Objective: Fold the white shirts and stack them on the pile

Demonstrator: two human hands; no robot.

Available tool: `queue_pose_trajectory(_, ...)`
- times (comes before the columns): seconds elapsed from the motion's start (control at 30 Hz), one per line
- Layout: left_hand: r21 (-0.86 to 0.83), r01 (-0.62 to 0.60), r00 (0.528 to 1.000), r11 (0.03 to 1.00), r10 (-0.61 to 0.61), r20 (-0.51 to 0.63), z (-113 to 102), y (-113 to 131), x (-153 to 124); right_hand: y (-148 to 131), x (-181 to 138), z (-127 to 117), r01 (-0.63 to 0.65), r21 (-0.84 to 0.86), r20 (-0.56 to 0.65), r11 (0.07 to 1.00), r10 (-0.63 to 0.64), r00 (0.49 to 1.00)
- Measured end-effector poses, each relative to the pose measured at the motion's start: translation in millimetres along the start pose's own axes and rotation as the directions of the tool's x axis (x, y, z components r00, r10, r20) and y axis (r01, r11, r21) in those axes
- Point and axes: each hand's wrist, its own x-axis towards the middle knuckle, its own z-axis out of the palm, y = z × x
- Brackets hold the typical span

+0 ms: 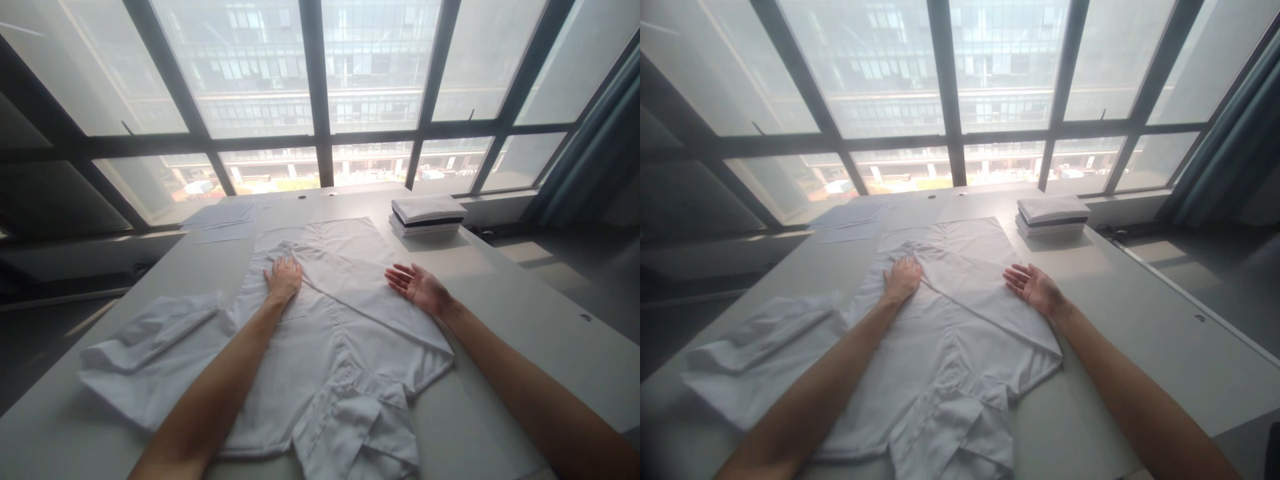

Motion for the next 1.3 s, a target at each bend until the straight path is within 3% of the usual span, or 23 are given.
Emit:
queue_pose_trajectory(0.9,-0.059,0.006,1.000,0.998,-0.004,0.025,-2.2,2.1,-1.1,-0.2,-2.3,2.0,0.026,-0.020,-0.007,0.999,-0.026,1.000)
queue_pose_trajectory(1.07,-0.017,-0.019,1.000,1.000,0.019,0.018,-3.0,2.7,-2.9,-0.2,-2.1,1.8,0.022,-0.023,-0.005,0.999,-0.022,1.000)
queue_pose_trajectory(1.3,0.053,0.058,0.998,0.997,-0.059,0.006,-4.3,4.5,-3.1,-0.5,-2.7,1.8,0.028,-0.018,-0.010,0.999,-0.028,1.000)
